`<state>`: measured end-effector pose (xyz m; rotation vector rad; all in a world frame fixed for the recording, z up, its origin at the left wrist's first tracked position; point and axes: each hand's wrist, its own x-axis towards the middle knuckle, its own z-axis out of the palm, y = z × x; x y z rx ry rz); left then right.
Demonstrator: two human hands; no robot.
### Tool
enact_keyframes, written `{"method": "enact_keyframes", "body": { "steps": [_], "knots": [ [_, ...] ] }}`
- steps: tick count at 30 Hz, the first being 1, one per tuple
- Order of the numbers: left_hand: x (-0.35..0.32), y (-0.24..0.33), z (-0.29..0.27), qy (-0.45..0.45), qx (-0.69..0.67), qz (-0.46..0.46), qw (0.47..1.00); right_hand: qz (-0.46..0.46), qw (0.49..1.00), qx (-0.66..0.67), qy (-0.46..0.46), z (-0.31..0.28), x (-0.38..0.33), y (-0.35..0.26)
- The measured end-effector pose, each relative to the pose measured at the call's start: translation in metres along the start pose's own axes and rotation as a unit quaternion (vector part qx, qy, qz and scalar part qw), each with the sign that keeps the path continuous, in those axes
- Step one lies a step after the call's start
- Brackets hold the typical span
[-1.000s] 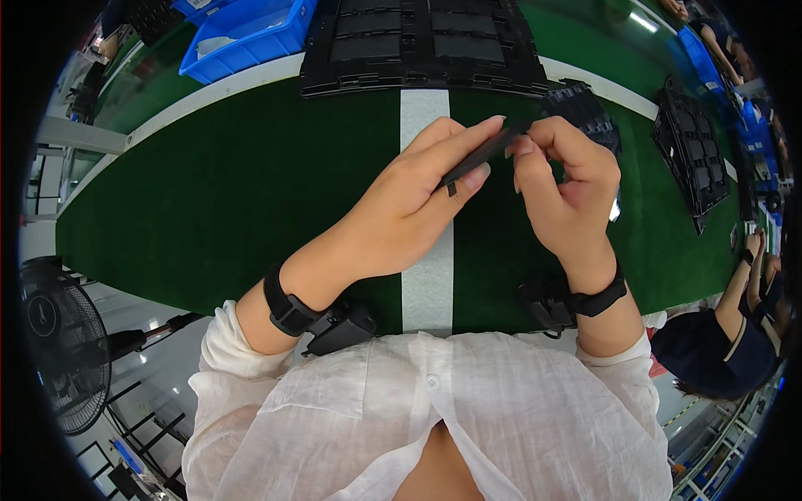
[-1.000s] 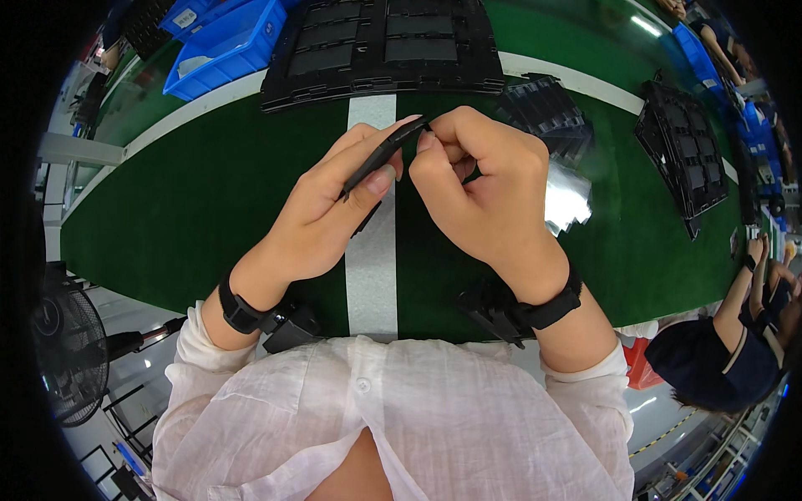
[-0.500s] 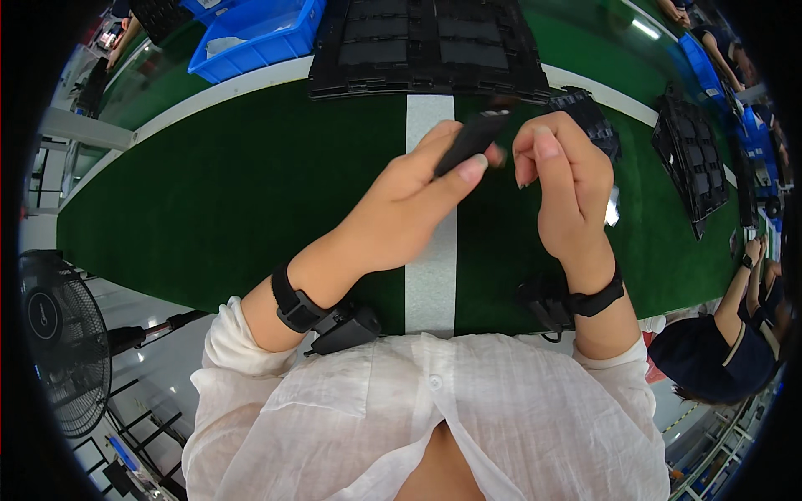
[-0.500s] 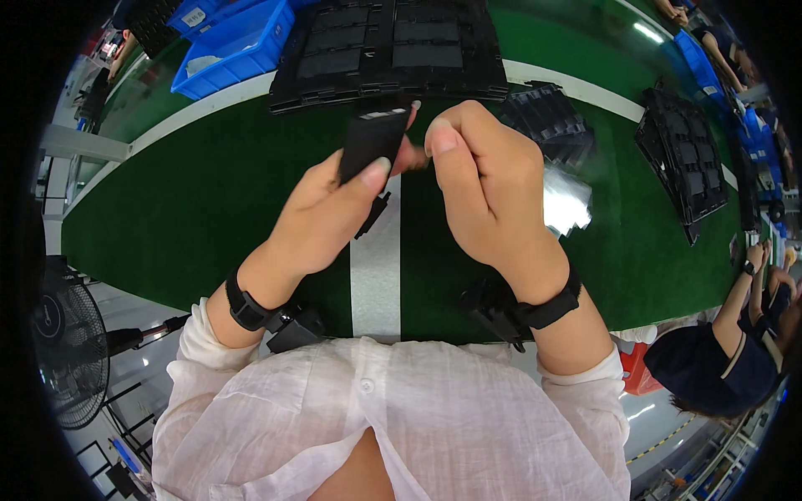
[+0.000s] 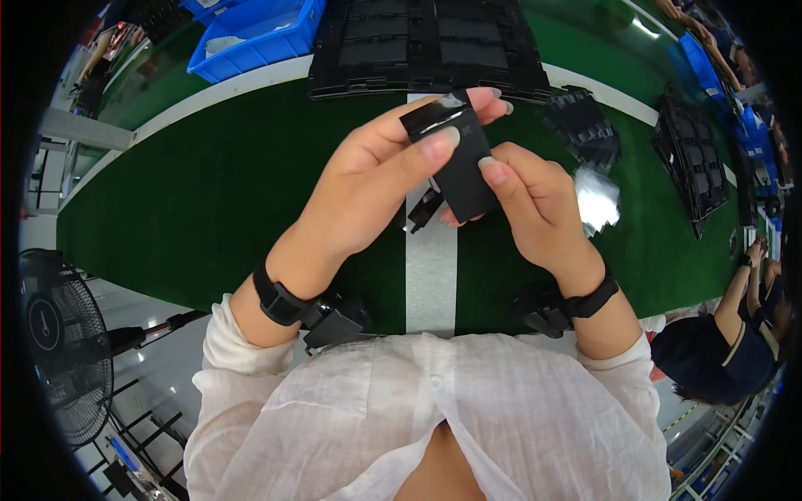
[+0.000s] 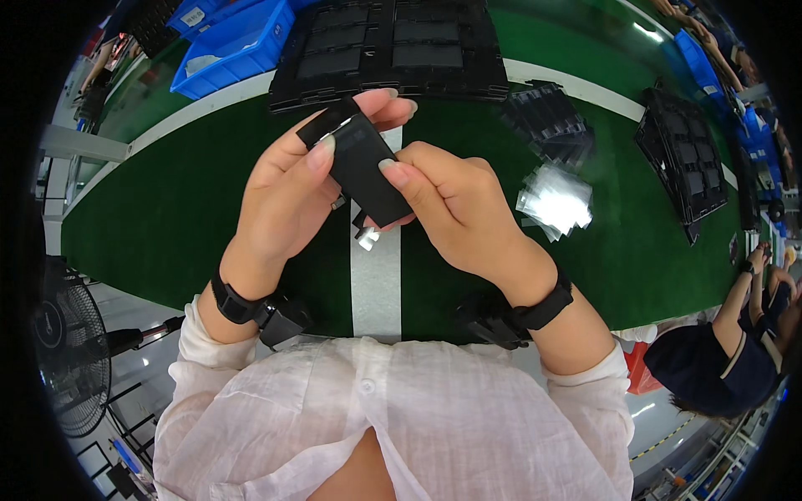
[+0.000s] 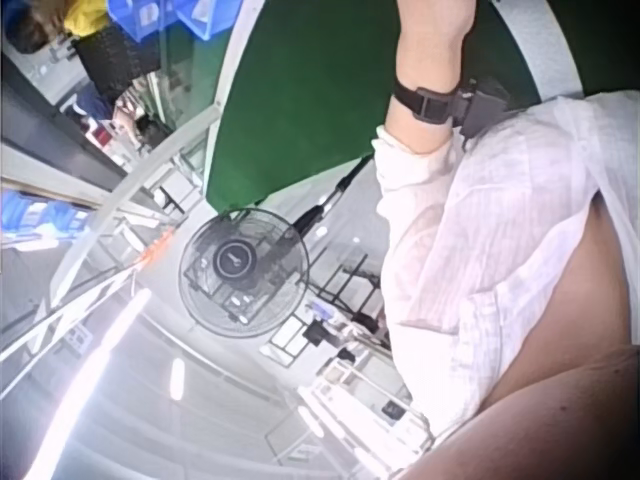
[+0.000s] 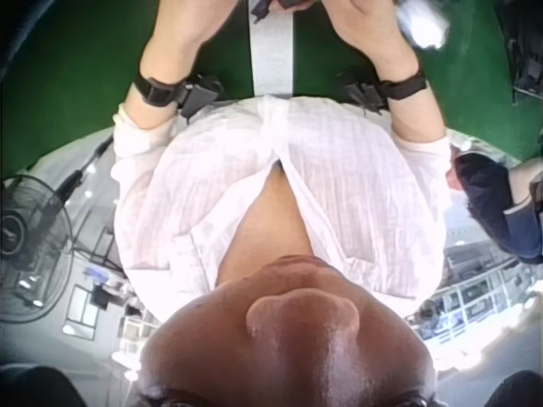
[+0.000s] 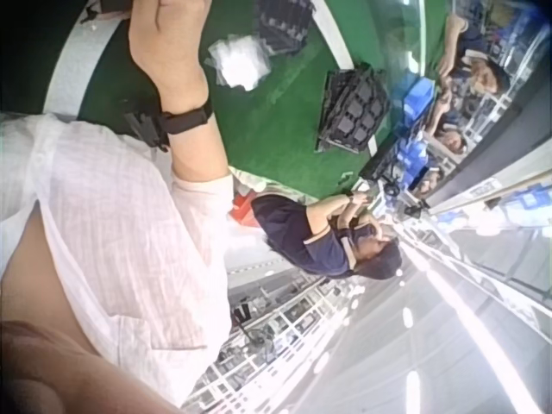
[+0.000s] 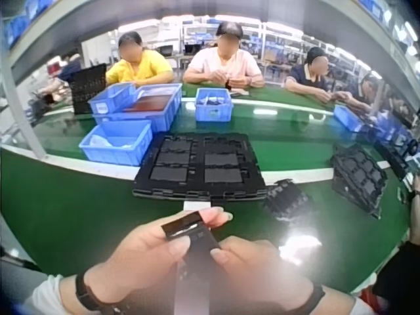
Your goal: Manually assemble small plastic components and apply adhesive strips in a manufacturing setting.
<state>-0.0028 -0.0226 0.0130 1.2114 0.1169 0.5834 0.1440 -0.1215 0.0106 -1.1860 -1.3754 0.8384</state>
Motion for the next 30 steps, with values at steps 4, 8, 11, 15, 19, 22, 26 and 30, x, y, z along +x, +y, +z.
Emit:
{"method": "enact_keyframes", "body": {
  "steps": [4, 8, 11, 15, 19, 22, 26, 30],
  "knots": [
    [-0.001, 0.008, 0.003, 0.029, 0.043, -0.007, 0.999, -0.004, 1.000, -0.015, 0.001, 0.001, 0.001, -0.001],
    [0.001, 0.014, -0.004, -0.003, 0.259, 0.089, 0.962, 0.007, 1.000, -0.009, -0.005, -0.001, 0.000, -0.003],
    [0.007, 0.014, -0.022, -0.049, 0.518, 0.238, 0.820, -0.017, 0.999, -0.031, -0.003, 0.000, -0.001, -0.003],
    [0.006, 0.017, -0.016, 0.010, 0.549, 0.235, 0.802, -0.008, 0.999, -0.042, 0.026, 0.002, -0.003, -0.005],
    [0.007, 0.015, -0.017, 0.048, 0.572, 0.285, 0.767, -0.005, 0.998, -0.060, 0.031, 0.004, -0.002, -0.006],
    [0.007, 0.017, -0.014, 0.050, 0.619, 0.306, 0.722, -0.017, 0.998, -0.058, 0.030, 0.005, -0.002, -0.006],
    [0.004, 0.018, -0.011, 0.066, 0.676, 0.304, 0.668, -0.007, 0.998, -0.050, 0.032, 0.006, -0.004, -0.004],
    [0.002, 0.018, -0.013, 0.082, 0.663, 0.304, 0.679, 0.008, 0.999, -0.035, 0.037, 0.009, -0.004, -0.008]
  ]
}}
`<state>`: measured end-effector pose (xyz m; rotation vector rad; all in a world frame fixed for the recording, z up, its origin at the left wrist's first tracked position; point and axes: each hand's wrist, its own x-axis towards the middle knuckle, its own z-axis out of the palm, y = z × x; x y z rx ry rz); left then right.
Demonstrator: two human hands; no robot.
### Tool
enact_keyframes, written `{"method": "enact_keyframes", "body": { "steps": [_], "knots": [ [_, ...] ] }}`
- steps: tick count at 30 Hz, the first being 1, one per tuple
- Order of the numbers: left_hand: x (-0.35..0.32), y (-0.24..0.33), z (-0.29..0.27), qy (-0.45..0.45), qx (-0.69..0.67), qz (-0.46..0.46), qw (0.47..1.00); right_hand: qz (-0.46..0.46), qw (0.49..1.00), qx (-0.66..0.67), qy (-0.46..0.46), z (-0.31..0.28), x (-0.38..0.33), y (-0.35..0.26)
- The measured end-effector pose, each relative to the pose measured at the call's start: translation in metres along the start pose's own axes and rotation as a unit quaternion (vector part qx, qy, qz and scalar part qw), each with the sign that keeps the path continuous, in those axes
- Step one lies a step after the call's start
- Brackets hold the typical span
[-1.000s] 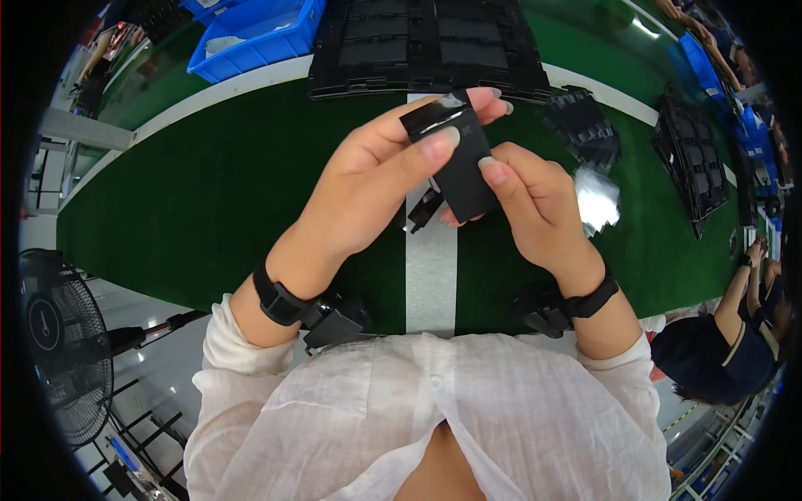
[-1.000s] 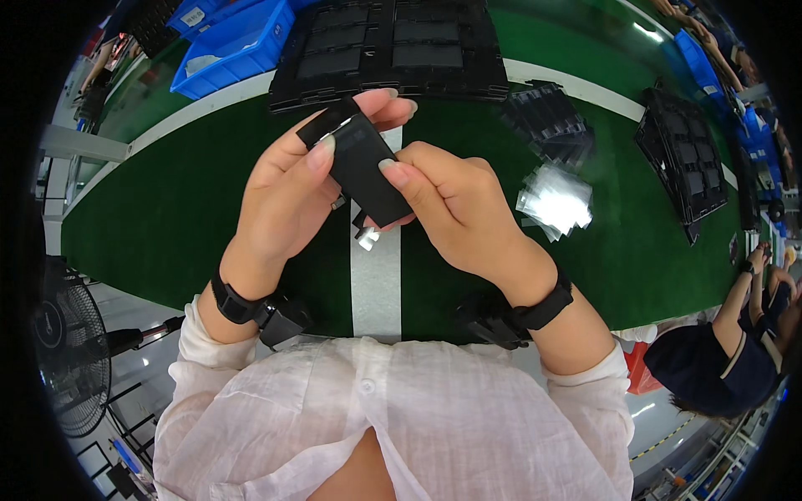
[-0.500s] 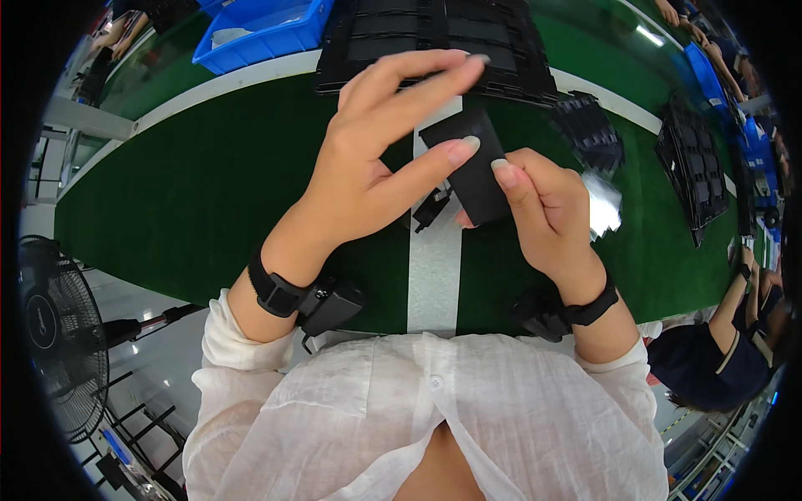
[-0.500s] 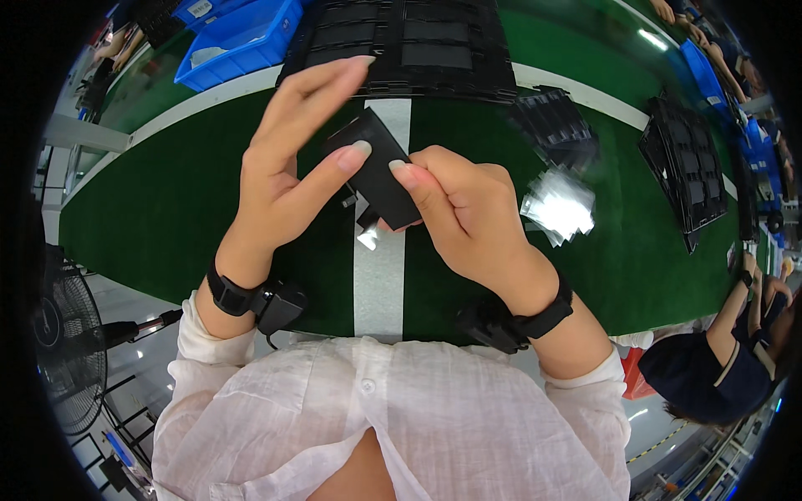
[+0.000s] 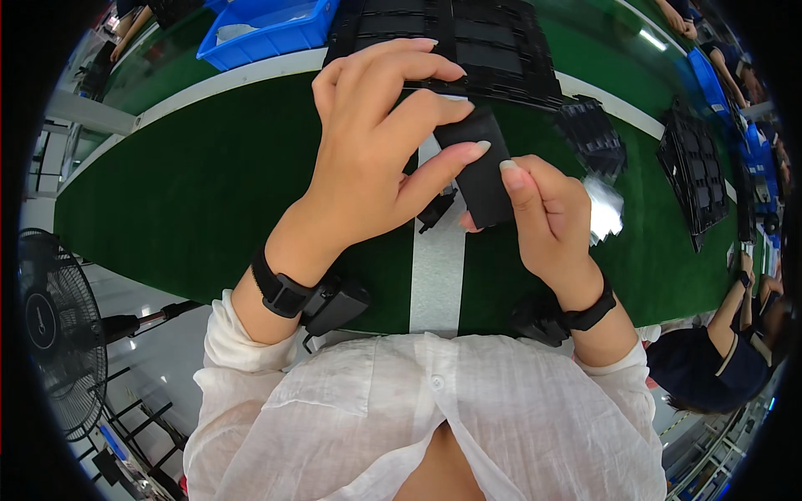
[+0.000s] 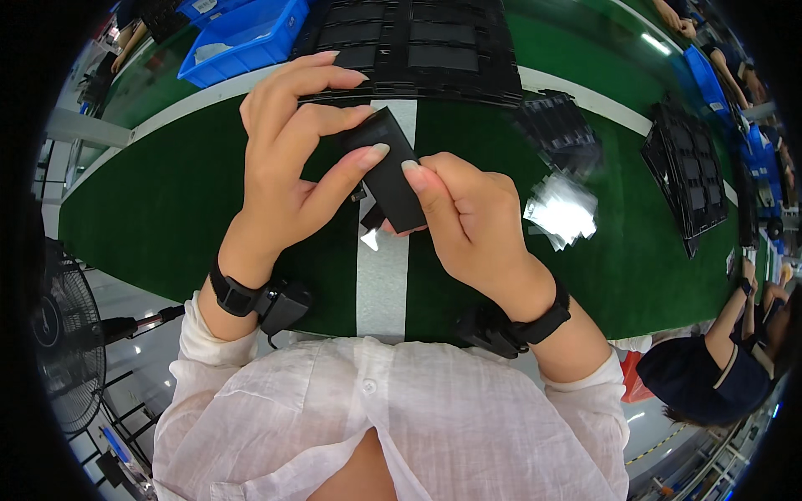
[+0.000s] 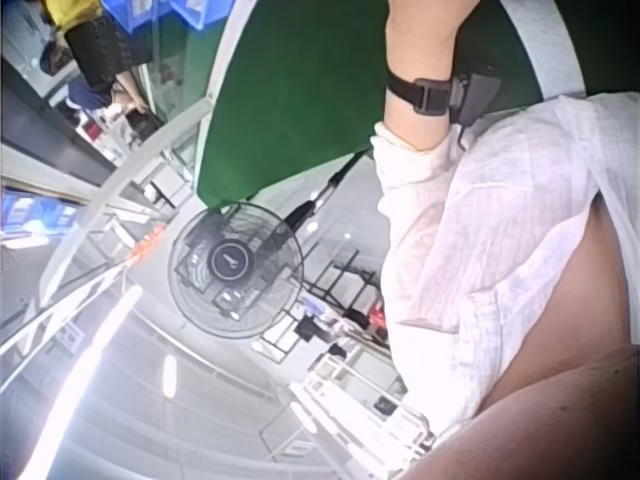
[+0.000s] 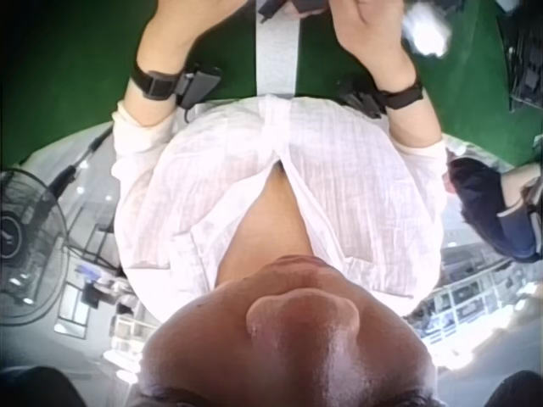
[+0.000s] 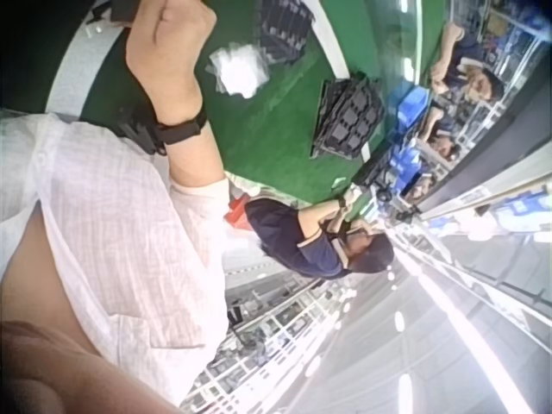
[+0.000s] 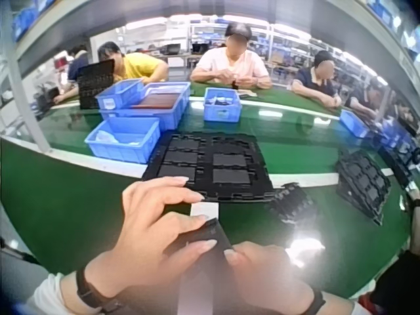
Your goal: Manually assemble small plastic components and apply adhesive strips in a manufacturing setting.
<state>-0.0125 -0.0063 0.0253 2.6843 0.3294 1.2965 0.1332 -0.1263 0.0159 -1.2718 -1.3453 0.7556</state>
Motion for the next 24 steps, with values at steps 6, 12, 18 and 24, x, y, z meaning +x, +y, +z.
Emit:
{"method": "enact_keyframes", "body": {
  "steps": [6, 12, 18, 24],
  "knots": [
    [0.001, 0.002, 0.005, 0.036, 0.030, -0.030, 0.998, 0.024, 0.998, 0.042, 0.027, -0.004, -0.003, 0.005],
    [-0.003, -0.011, 0.004, 0.001, -0.221, -0.108, 0.969, 0.050, 0.996, 0.072, 0.010, -0.003, 0.003, 0.001],
    [0.003, -0.008, -0.002, -0.124, -0.100, -0.004, 0.987, 0.066, 0.995, 0.076, 0.005, -0.007, 0.000, -0.002],
    [0.005, 0.005, -0.004, -0.125, 0.063, 0.059, 0.988, 0.014, 0.999, -0.004, 0.031, -0.007, 0.000, -0.003]
  ]
}}
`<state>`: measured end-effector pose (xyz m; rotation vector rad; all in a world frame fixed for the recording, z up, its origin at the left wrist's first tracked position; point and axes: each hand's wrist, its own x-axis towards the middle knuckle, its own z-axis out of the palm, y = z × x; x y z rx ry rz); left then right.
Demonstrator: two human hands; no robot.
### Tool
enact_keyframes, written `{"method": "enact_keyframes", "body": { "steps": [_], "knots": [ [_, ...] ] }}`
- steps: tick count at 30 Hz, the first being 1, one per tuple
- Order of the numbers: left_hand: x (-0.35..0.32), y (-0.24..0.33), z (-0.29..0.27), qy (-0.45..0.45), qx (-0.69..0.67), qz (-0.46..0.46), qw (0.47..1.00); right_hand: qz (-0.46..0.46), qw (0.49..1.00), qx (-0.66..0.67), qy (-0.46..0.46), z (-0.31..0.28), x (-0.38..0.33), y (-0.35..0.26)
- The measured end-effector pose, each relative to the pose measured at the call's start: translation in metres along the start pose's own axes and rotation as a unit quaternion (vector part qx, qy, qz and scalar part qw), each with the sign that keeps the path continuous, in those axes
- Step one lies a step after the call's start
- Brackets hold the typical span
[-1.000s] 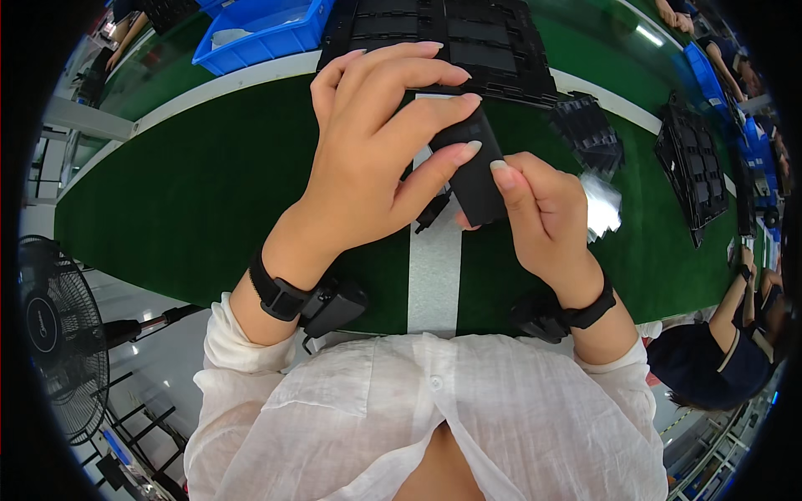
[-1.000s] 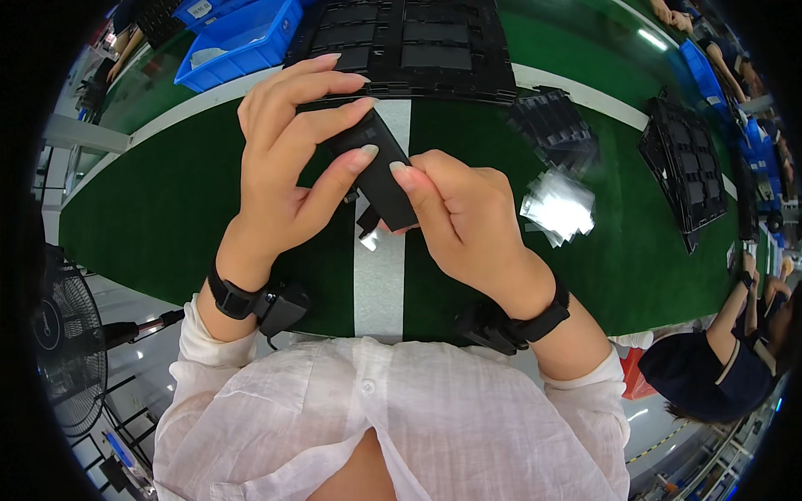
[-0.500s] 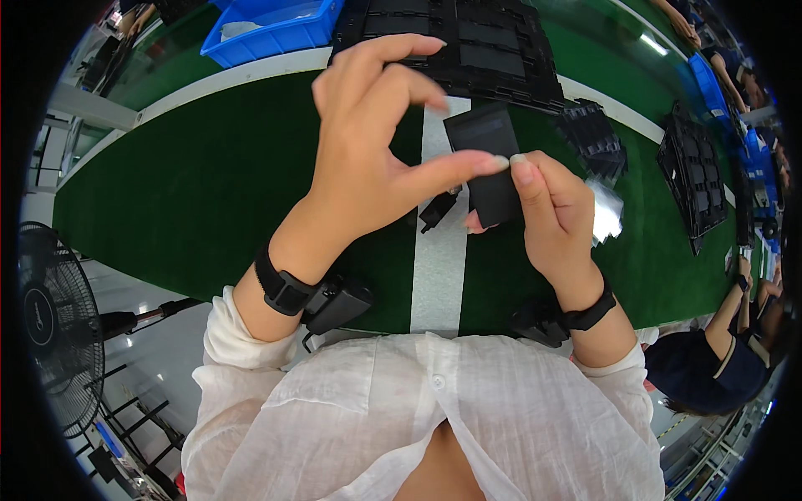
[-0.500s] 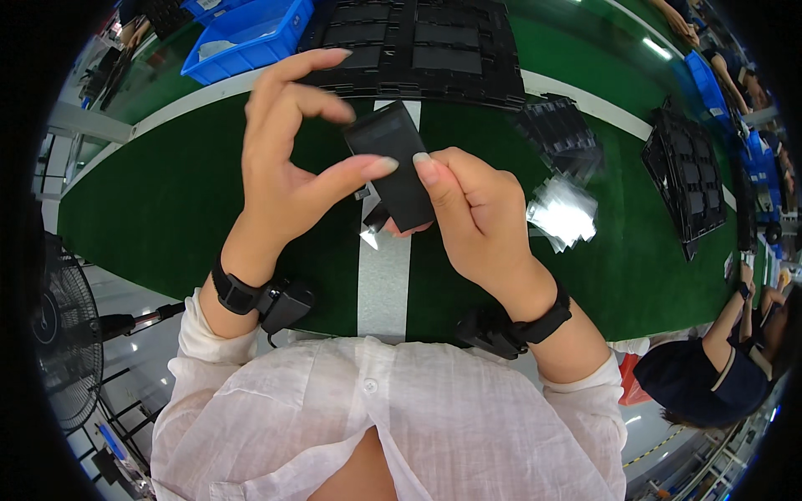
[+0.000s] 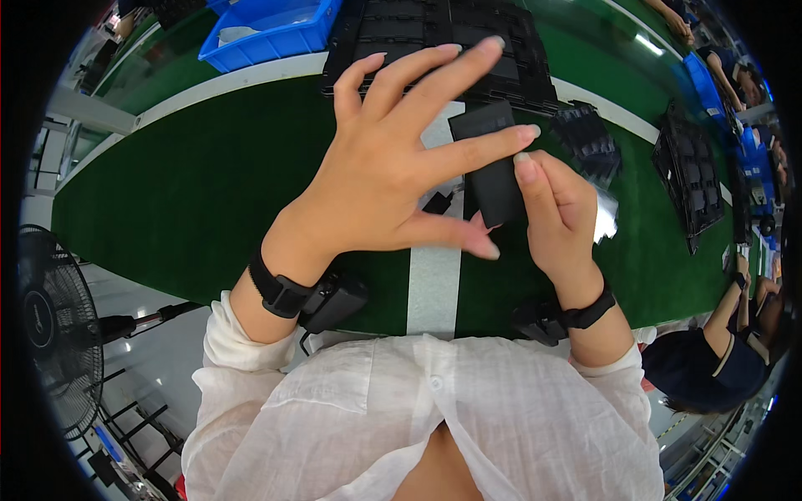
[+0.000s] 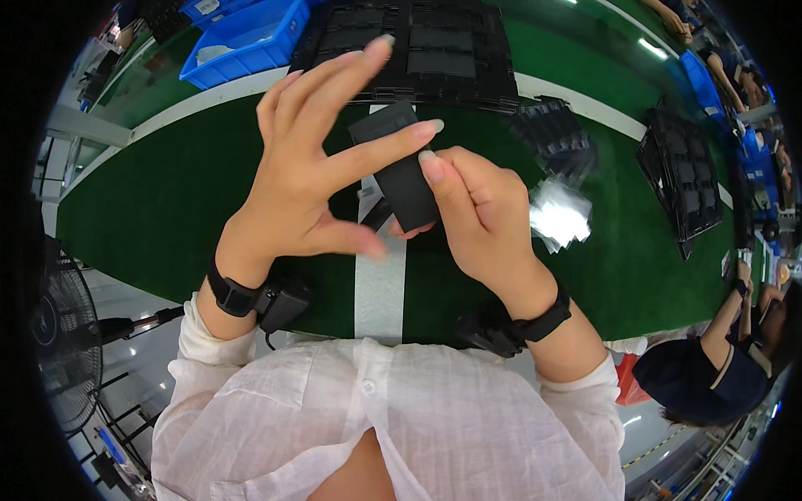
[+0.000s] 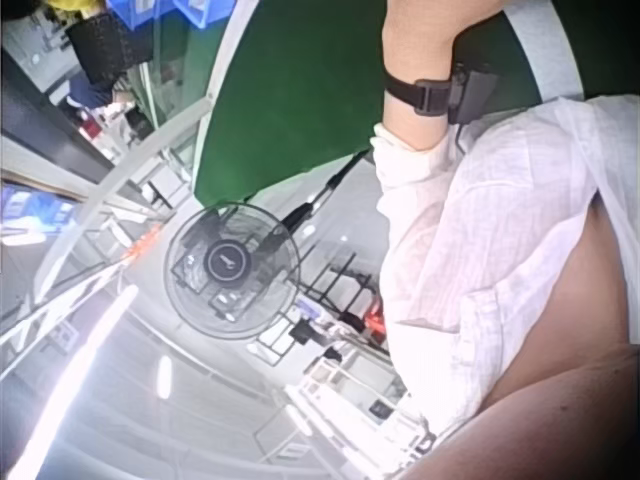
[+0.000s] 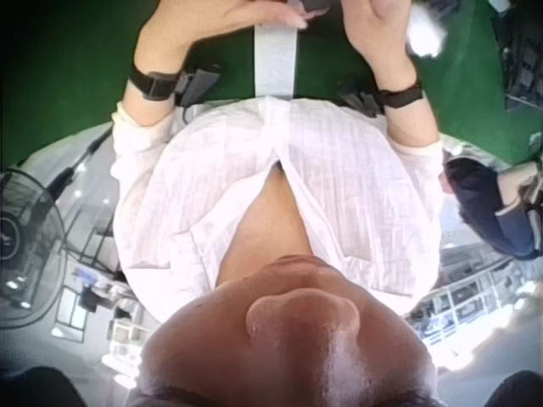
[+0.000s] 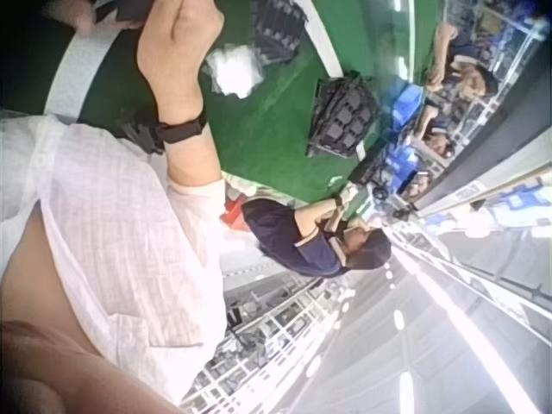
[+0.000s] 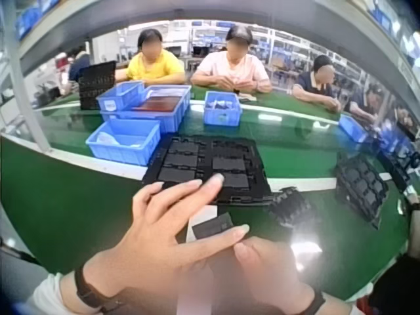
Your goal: Manually assemble small plastic components and apply adhesive strips in a manufacturing setting.
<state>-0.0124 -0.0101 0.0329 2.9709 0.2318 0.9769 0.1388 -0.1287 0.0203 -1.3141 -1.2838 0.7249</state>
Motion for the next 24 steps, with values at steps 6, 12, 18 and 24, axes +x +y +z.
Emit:
{"method": "enact_keyframes", "body": {
  "steps": [6, 12, 18, 24],
  "knots": [
    [-0.006, -0.014, 0.008, 0.137, -0.232, -0.037, 0.962, -0.006, 1.000, 0.020, -0.014, 0.003, 0.001, 0.005],
    [0.001, 0.003, 0.006, -0.001, -0.495, -0.327, 0.805, -0.011, 0.999, -0.006, -0.052, 0.005, 0.001, 0.008],
    [-0.005, 0.001, 0.010, 0.077, -0.520, -0.309, 0.793, 0.112, 0.971, 0.161, -0.135, 0.000, 0.003, 0.004],
    [-0.013, -0.005, 0.014, 0.163, -0.512, -0.255, 0.804, 0.178, 0.891, 0.347, -0.232, -0.009, 0.010, 0.013]
  ]
}}
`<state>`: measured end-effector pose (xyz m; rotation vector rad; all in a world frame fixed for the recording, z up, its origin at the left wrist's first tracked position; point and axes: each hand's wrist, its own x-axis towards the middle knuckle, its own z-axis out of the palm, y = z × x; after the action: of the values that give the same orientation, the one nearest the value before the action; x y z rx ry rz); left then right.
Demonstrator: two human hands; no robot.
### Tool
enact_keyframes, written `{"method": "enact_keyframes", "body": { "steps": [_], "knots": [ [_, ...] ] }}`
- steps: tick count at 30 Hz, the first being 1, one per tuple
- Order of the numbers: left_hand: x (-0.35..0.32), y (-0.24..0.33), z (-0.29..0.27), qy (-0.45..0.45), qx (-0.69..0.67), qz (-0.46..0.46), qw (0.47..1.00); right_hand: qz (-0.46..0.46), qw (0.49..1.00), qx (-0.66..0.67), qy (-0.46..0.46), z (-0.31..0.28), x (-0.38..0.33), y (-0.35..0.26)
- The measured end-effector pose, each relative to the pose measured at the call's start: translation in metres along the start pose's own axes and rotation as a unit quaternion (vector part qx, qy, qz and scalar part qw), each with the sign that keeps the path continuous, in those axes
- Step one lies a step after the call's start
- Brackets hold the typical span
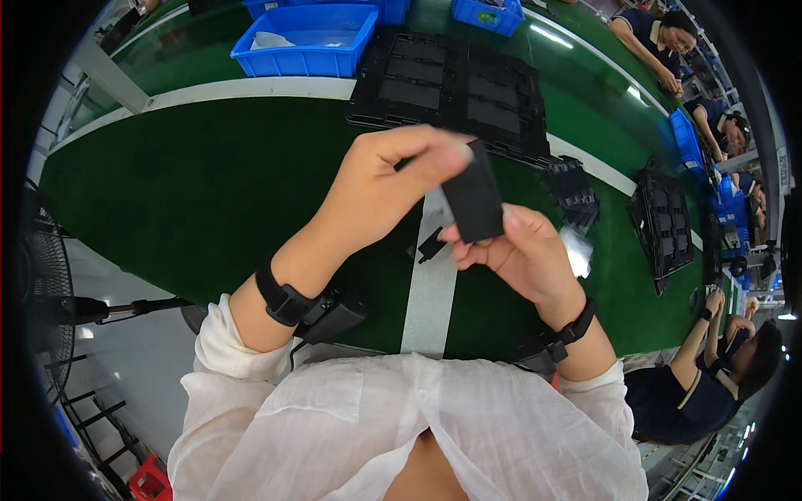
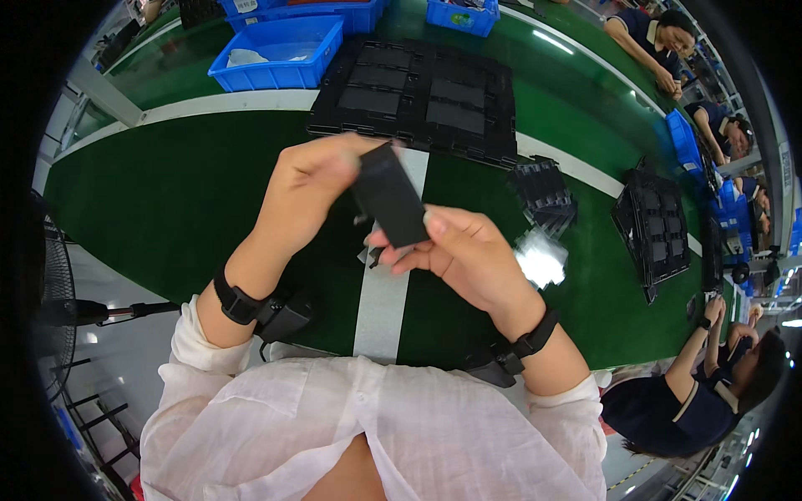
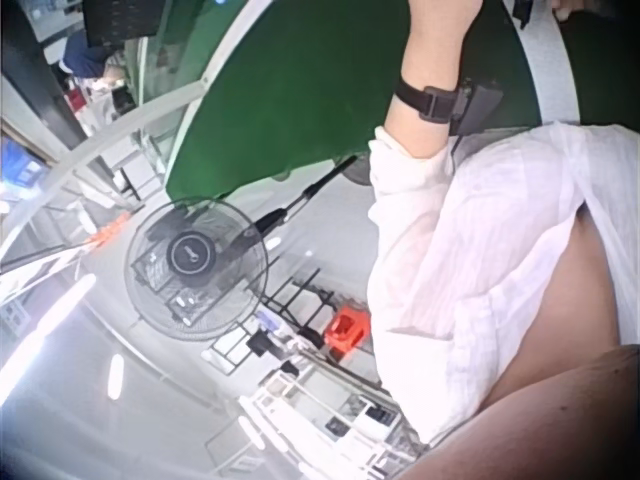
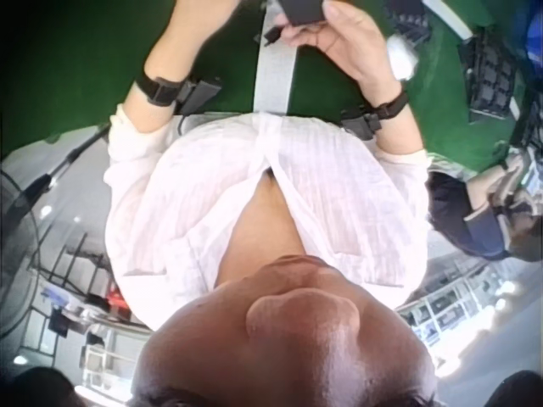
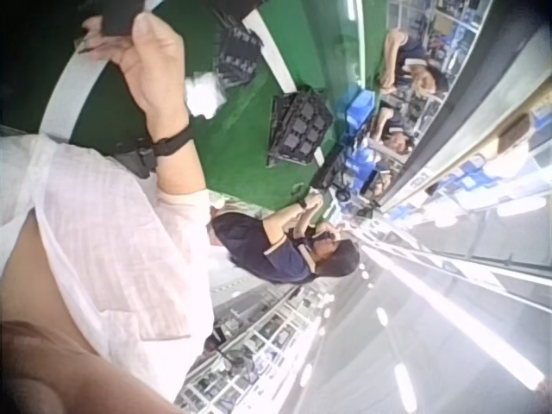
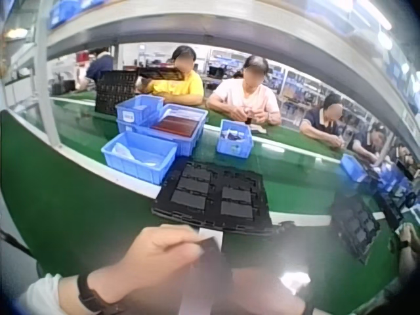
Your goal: Manually assemble small plastic components and apply adhesive strips in a manufacturing setting.
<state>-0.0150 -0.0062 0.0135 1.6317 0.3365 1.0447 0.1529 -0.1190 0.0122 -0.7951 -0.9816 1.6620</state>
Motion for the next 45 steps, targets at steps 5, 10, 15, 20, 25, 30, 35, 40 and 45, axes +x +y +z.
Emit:
{"method": "enact_keyframes", "body": {
  "steps": [5, 10, 15, 20, 25, 30, 35, 40, 45],
  "knots": [
    [0.003, -0.007, -0.012, 0.010, 0.010, -0.144, 0.989, -0.097, 0.987, 0.128, -0.011, -0.012, 0.002, -0.010],
    [-0.006, -0.032, -0.006, -0.007, -0.035, -0.199, 0.979, -0.122, 0.960, 0.248, -0.031, -0.007, 0.005, -0.010],
    [-0.009, -0.034, -0.014, -0.231, 0.212, -0.047, 0.948, -0.112, 0.935, 0.315, -0.118, -0.010, 0.007, 0.000],
    [-0.013, -0.031, -0.017, -0.343, 0.312, 0.063, 0.884, -0.102, 0.919, 0.350, -0.153, -0.010, 0.005, 0.001],
    [-0.017, -0.035, -0.011, -0.309, 0.337, 0.075, 0.886, -0.058, 0.994, 0.006, 0.097, -0.026, 0.003, -0.048],
    [-0.019, -0.036, -0.013, -0.298, 0.343, 0.093, 0.886, -0.005, 0.873, -0.393, 0.288, -0.072, 0.051, -0.100],
    [-0.018, -0.037, -0.015, -0.313, 0.334, 0.077, 0.886, -0.042, 0.647, -0.723, 0.239, -0.133, 0.109, -0.122],
    [-0.018, -0.040, -0.016, -0.299, 0.337, 0.098, 0.888, -0.038, 0.650, -0.740, 0.168, -0.167, 0.139, -0.107],
    [-0.018, -0.040, -0.016, -0.309, 0.338, 0.097, 0.884, -0.015, 0.633, -0.754, 0.175, -0.175, 0.145, -0.097]
  ]
}}
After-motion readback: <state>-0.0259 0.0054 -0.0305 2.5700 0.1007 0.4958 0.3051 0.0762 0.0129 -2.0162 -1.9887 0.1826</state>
